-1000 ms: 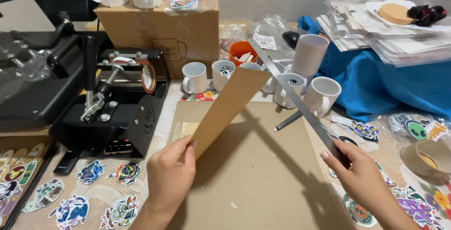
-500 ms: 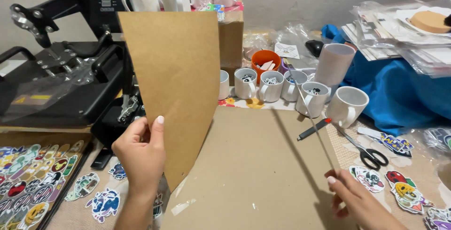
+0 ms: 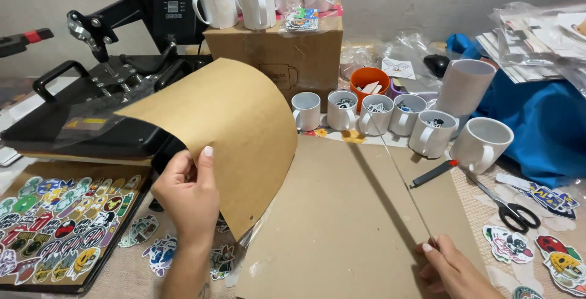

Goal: Measuring and cutting a heat-resistant brown sheet using a metal ruler and a craft knife on a production table.

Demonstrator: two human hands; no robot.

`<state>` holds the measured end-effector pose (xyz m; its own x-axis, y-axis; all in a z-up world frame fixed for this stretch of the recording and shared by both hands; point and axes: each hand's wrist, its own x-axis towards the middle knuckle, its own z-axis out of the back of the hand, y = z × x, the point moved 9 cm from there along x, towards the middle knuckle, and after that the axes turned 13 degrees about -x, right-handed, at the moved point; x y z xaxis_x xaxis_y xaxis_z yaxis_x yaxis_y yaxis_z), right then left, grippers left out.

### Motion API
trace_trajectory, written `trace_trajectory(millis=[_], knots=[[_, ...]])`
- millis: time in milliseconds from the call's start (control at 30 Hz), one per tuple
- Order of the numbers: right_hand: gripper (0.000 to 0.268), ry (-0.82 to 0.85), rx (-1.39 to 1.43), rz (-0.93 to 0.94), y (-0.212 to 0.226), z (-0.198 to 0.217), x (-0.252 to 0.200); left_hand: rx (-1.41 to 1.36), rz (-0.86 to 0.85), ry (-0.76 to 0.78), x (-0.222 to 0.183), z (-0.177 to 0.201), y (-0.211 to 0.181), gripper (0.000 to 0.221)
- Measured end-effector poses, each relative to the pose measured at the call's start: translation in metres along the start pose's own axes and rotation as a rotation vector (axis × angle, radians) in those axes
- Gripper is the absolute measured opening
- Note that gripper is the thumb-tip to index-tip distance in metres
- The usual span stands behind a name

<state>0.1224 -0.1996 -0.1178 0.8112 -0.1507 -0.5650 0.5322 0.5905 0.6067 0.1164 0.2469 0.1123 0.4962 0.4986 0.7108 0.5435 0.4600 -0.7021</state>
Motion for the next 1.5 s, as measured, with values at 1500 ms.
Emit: trace_trajectory(millis=[1500], knots=[[0.034, -0.496, 0.230, 0.146, 0.007, 0.123, -0.117, -0.313, 0.861, 1.527, -0.102, -0.187, 0.181, 0.048]])
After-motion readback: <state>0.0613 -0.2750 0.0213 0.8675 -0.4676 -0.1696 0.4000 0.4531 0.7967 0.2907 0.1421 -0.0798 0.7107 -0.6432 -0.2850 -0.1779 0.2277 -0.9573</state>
